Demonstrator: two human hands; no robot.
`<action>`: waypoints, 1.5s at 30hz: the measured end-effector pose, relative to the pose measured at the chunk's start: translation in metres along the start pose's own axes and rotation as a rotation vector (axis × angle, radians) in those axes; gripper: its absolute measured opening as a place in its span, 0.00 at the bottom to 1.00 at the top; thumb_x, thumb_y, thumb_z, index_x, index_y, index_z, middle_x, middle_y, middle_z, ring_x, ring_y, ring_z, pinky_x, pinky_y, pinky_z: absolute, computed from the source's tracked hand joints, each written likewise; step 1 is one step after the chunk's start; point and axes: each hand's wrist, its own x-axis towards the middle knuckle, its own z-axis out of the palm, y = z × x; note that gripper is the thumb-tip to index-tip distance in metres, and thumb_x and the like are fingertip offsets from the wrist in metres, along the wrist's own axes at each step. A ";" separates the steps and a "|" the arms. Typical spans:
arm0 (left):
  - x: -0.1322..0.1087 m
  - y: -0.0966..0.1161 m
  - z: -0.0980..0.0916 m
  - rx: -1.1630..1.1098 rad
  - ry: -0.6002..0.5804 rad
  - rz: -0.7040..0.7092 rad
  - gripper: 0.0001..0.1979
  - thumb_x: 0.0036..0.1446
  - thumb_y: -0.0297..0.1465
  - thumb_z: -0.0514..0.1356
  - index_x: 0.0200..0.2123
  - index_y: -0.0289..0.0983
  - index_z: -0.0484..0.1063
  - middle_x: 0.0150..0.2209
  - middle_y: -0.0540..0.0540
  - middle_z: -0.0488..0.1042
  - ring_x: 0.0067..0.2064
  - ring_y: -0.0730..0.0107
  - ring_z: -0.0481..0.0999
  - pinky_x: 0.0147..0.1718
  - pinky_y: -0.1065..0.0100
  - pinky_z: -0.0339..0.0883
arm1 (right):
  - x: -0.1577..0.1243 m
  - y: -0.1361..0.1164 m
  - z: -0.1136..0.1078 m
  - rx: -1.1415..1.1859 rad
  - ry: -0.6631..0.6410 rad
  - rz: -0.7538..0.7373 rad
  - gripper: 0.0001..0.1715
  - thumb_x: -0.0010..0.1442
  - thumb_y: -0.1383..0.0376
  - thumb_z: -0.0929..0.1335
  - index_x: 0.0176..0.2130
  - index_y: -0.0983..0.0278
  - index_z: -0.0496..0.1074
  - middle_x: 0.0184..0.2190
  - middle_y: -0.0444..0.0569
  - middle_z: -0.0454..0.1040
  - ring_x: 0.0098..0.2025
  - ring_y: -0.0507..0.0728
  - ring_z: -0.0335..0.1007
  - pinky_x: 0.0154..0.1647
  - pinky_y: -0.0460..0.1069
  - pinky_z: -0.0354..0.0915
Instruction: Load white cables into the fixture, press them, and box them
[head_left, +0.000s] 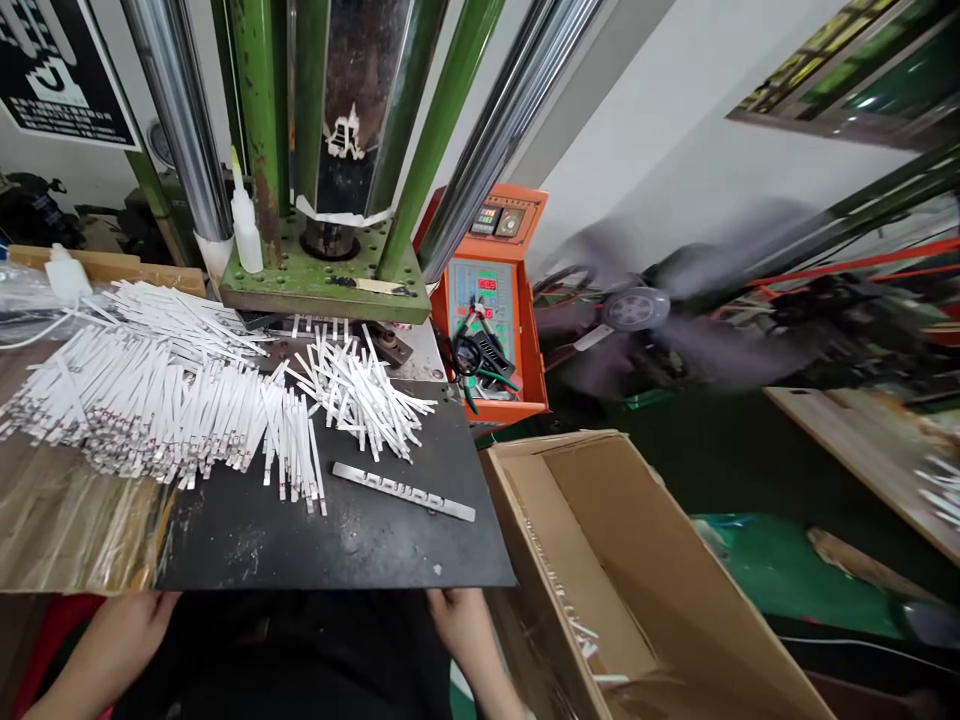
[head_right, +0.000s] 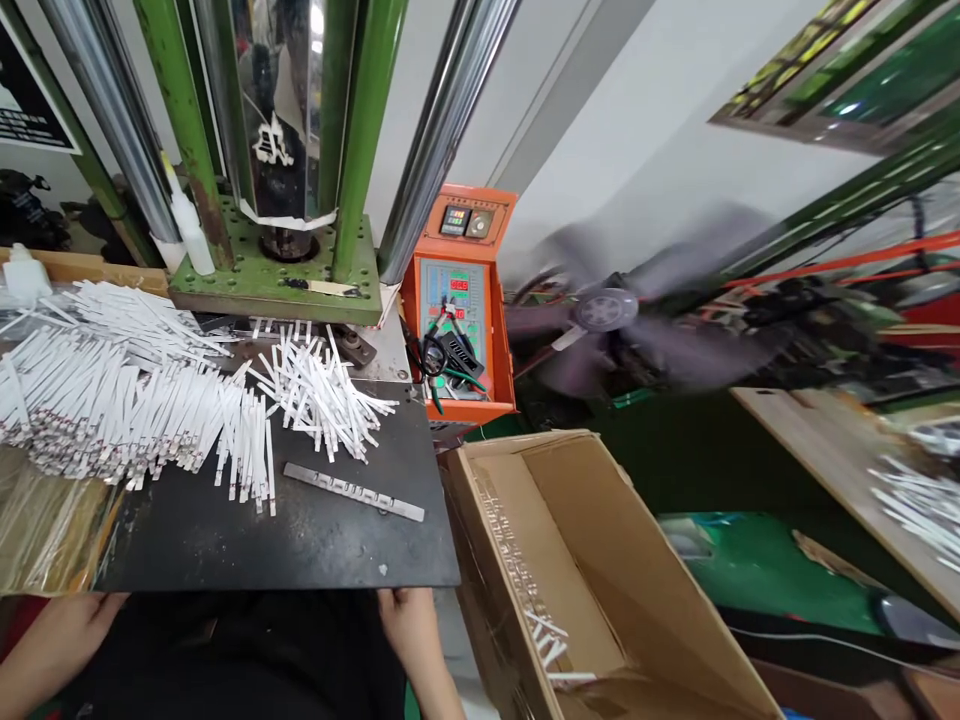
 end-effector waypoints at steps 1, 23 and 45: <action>-0.001 0.001 0.000 0.013 -0.025 -0.011 0.27 0.59 0.41 0.43 0.20 0.39 0.76 0.27 0.37 0.80 0.37 0.49 0.81 0.38 0.60 0.72 | -0.002 -0.003 -0.003 -0.003 0.004 -0.001 0.40 0.60 0.40 0.55 0.23 0.66 0.74 0.26 0.65 0.78 0.32 0.69 0.77 0.35 0.57 0.73; -0.027 0.094 -0.083 -0.143 0.291 0.964 0.12 0.67 0.30 0.51 0.48 0.40 0.72 0.42 0.47 0.76 0.41 0.72 0.77 0.41 0.75 0.69 | 0.032 -0.082 -0.075 -0.238 0.108 -0.671 0.09 0.67 0.63 0.65 0.46 0.64 0.67 0.39 0.53 0.71 0.41 0.61 0.65 0.41 0.55 0.63; -0.006 0.111 -0.067 -0.092 0.438 0.892 0.11 0.67 0.33 0.51 0.45 0.37 0.71 0.38 0.45 0.70 0.34 0.70 0.75 0.35 0.70 0.70 | 0.096 -0.224 -0.009 -0.504 -0.354 -0.337 0.22 0.67 0.52 0.64 0.38 0.69 0.72 0.34 0.59 0.76 0.35 0.64 0.74 0.33 0.52 0.64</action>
